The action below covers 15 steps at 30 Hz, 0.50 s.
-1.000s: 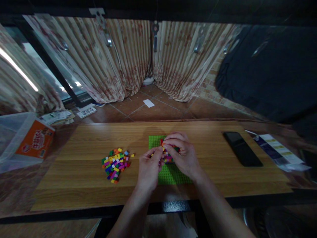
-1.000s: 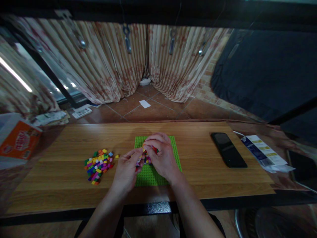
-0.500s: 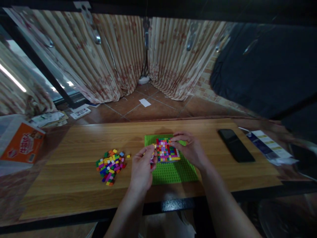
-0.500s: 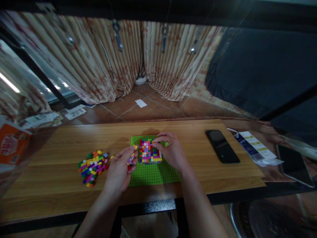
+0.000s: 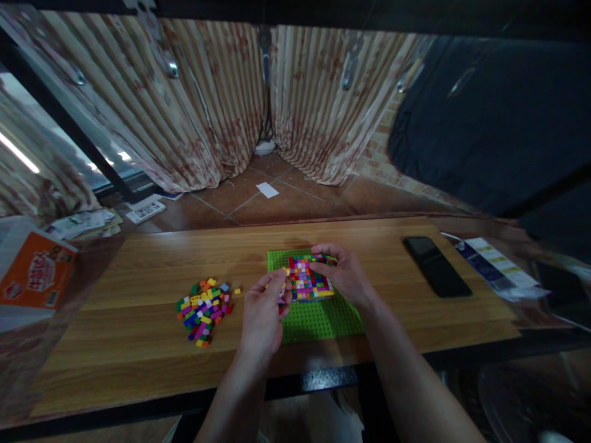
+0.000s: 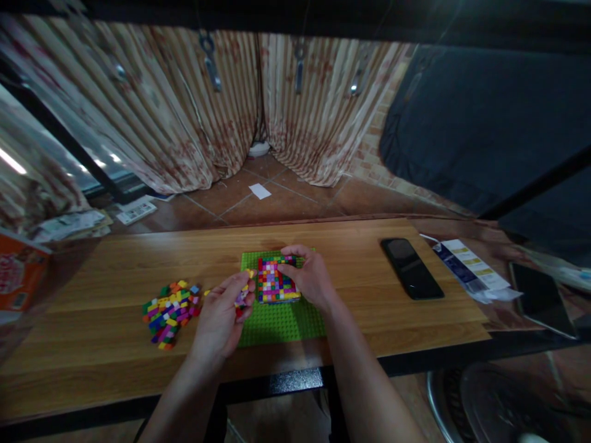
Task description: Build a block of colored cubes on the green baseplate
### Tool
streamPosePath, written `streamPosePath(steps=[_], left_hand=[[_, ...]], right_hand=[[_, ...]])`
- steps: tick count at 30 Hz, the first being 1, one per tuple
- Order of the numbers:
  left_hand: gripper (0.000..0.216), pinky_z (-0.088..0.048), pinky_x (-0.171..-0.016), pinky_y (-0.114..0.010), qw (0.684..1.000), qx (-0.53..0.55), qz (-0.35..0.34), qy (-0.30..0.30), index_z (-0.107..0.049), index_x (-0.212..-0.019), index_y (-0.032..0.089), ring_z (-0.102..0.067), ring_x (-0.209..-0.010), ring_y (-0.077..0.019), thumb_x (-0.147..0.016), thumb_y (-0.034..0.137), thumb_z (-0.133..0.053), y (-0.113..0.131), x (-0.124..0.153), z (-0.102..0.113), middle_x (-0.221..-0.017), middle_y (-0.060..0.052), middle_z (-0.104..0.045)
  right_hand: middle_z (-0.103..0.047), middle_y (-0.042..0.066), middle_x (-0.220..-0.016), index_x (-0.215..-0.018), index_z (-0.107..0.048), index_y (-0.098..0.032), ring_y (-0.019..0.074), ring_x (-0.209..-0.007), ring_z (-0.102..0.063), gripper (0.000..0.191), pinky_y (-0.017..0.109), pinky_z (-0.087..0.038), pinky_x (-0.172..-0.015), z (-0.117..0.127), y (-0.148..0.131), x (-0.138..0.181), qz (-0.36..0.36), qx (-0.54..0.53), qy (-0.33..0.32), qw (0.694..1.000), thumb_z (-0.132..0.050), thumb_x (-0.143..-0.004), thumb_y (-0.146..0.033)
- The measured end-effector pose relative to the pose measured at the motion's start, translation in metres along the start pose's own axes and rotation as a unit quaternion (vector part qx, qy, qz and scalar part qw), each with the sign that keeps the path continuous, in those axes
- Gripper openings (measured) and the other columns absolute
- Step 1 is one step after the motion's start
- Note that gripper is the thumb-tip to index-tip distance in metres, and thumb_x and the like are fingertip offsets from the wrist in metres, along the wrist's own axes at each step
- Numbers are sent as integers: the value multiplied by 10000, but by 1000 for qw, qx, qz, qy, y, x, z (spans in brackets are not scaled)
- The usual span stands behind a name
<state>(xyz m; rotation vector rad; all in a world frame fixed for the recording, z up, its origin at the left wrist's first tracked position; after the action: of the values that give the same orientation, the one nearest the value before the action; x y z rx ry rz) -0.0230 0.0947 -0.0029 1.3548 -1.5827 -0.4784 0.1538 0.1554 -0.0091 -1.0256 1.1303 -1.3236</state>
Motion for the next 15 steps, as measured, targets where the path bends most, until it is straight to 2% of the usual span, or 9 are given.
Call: streamPosePath(steps=[4, 8, 12, 15], left_hand=[[326, -182, -368, -155, 1000, -1, 1, -2, -644, -730, 123, -418, -444, -29, -635, 391, -803, -1, 0, 0, -603, 29, -554], [339, -181, -367, -155, 1000, 1, 6, -4, -642, -741, 124, -421, -445, -29, -619, 389, -813, -3, 0, 0, -605, 32, -554], [357, -175, -363, -154, 1000, -2, 7, -9, -631, -737, 123, -419, -442, -28, -608, 395, -822, -4, 0, -1, -609, 35, -547], [382, -173, -360, -149, 1000, -2, 11, -13, -626, -744, 123, -419, -442, -26, -599, 414, -828, -5, -1, -2, -622, 33, -552]], right_hand=[[-684, -4, -790, -885, -693, -186, 127, -655, -598, 394, 293, -506, -644, -7, 7, 1, -74, -102, -11, 992, -826, -543, -328], [-660, -24, -727, -858, -695, -179, 116, -616, -574, 401, 280, -490, -613, -9, 9, 2, -96, -123, -8, 988, -833, -502, -301], [-670, -11, -751, -877, -699, -181, 129, -633, -580, 386, 298, -490, -635, -8, 11, 1, -76, -99, -4, 992, -817, -545, -338], [-706, 21, -888, -929, -710, -201, 176, -787, -634, 341, 360, -507, -779, -3, 1, 4, -21, -40, 9, 999, -784, -632, -351]])
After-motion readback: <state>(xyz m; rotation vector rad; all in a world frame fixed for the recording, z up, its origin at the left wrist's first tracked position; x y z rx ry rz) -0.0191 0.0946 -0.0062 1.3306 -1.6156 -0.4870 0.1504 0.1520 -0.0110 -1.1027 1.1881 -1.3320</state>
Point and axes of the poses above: each hand's wrist, its own x-axis away from the middle knuckle, its own z-axis out of the back of the hand, y = z × x, the point moved 8 cm from there along -x, towards the middle knuckle
